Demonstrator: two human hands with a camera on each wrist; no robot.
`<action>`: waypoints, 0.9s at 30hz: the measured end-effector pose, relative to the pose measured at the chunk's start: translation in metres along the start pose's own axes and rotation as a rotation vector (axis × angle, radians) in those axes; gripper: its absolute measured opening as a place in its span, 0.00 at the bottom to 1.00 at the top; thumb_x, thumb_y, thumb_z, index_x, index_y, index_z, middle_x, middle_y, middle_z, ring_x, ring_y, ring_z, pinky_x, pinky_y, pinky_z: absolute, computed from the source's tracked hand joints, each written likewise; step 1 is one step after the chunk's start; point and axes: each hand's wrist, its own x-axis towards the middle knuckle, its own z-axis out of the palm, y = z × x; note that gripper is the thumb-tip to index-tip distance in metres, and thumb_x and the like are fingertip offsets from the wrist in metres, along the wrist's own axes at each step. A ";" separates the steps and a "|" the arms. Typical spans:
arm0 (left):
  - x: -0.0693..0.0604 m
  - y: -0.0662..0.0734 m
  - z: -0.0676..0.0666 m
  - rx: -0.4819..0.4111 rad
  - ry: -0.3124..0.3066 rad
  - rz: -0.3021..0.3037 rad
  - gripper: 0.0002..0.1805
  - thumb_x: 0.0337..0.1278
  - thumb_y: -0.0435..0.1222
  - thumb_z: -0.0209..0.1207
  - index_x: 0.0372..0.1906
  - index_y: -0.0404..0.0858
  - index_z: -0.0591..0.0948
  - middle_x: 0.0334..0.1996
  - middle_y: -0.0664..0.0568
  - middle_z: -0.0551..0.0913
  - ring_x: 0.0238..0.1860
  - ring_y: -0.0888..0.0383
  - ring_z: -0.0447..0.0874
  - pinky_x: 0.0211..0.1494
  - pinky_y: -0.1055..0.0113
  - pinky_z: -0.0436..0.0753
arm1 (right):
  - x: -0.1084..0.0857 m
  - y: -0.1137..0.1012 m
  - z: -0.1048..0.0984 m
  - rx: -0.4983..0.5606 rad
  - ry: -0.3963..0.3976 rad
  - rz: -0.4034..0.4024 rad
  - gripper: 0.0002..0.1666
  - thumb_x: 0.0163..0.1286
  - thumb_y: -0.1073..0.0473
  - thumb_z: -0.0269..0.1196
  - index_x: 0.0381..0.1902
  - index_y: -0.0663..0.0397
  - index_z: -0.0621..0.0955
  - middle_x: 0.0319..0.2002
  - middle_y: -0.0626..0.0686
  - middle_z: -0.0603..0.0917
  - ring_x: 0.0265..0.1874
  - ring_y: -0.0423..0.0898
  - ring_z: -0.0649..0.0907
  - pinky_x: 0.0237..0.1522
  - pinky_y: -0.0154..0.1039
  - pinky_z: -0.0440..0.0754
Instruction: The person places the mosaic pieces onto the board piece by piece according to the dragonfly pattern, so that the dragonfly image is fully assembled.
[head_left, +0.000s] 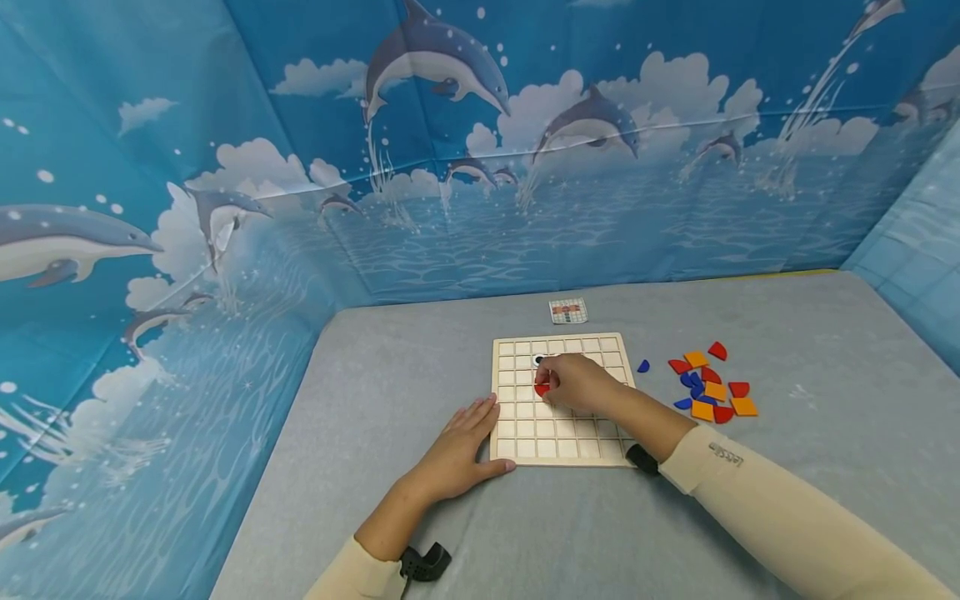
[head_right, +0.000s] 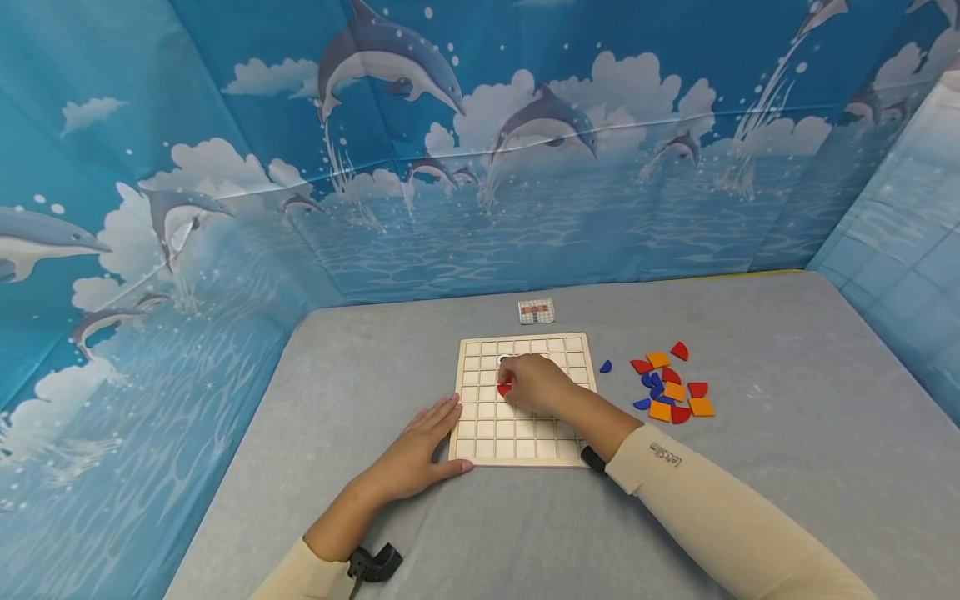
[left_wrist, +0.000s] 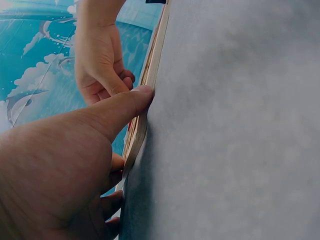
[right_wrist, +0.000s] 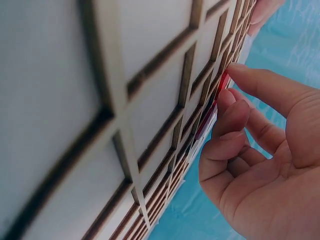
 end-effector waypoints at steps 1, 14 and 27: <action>0.000 0.000 0.000 0.001 0.000 0.001 0.50 0.63 0.59 0.62 0.81 0.39 0.55 0.83 0.53 0.49 0.83 0.52 0.46 0.84 0.50 0.51 | 0.000 0.000 0.000 -0.007 0.000 0.000 0.10 0.62 0.64 0.71 0.41 0.55 0.83 0.26 0.49 0.79 0.25 0.43 0.75 0.29 0.36 0.72; -0.001 0.002 -0.001 -0.003 -0.001 -0.003 0.50 0.63 0.58 0.62 0.81 0.39 0.55 0.83 0.52 0.50 0.83 0.51 0.47 0.84 0.49 0.51 | -0.003 0.004 -0.014 0.066 0.021 0.060 0.13 0.66 0.62 0.68 0.48 0.55 0.83 0.30 0.50 0.81 0.25 0.44 0.76 0.28 0.36 0.74; -0.003 0.004 -0.001 -0.003 -0.003 -0.007 0.50 0.63 0.57 0.63 0.80 0.39 0.56 0.83 0.53 0.50 0.83 0.51 0.46 0.84 0.50 0.51 | -0.027 0.008 -0.045 0.275 0.185 0.068 0.17 0.72 0.54 0.66 0.55 0.53 0.82 0.38 0.54 0.81 0.31 0.49 0.78 0.31 0.40 0.77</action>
